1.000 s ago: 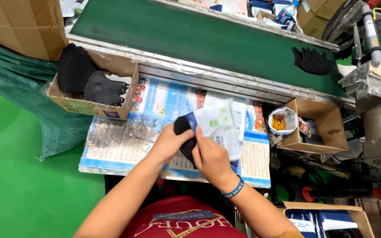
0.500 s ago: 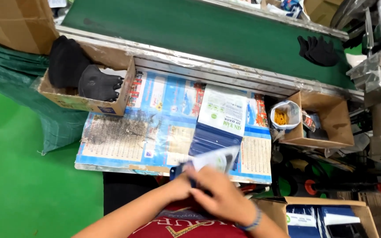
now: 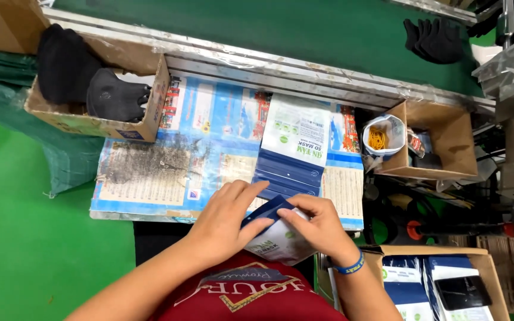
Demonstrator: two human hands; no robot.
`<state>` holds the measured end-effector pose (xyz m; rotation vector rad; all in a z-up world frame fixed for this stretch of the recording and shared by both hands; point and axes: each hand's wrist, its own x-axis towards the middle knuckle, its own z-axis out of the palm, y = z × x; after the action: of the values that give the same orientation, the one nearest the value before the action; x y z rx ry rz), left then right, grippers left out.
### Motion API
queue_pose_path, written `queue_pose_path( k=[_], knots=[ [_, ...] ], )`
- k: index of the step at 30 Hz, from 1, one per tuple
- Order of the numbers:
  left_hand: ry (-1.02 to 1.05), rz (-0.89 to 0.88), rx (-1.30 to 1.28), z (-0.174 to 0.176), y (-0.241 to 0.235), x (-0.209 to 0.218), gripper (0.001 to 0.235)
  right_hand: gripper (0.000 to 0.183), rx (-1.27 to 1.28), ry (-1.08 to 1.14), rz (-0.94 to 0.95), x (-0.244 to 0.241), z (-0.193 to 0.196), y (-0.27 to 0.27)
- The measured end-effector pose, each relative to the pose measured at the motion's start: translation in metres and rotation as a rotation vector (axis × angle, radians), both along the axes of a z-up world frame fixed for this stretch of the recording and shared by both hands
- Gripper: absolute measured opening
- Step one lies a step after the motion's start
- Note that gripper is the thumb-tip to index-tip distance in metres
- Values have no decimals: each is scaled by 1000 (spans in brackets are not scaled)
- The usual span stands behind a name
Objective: Manually placing black face masks into individual plastic packaging sleeves at a conveyor belt station.
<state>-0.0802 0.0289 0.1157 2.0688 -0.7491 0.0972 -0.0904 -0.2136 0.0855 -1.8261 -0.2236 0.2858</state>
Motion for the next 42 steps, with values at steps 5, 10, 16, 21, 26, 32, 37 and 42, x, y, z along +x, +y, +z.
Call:
queue_pose_path(
  k=[5, 10, 16, 21, 26, 32, 37, 42],
  knots=[
    [113, -2, -104, -40, -6, 5, 14, 12, -188, -260, -30, -3, 4, 8],
    [-34, -68, -68, -20, -5, 8, 19, 7, -54, -276, -183, -8, 5, -8],
    [-96, -103, -28, -12, -4, 18, 17, 8, 282, -207, -349, -15, -16, -34],
    [-15, -192, -24, -1, -6, 22, 21, 6, 218, -225, -240, -14, -11, -28],
    [88, -224, -43, -5, -12, 20, 27, 7, 92, -312, -189, -22, -4, -45],
    [10, -342, -42, -7, -18, 26, 30, 8, 123, -372, -280, -26, -5, -66],
    [124, -381, 33, -9, -26, 27, 33, 10, 139, -300, -306, -32, -12, -75],
    [299, -328, -52, -39, -27, 64, 29, 9, 162, -302, -464, -11, -26, -89]
  ],
)
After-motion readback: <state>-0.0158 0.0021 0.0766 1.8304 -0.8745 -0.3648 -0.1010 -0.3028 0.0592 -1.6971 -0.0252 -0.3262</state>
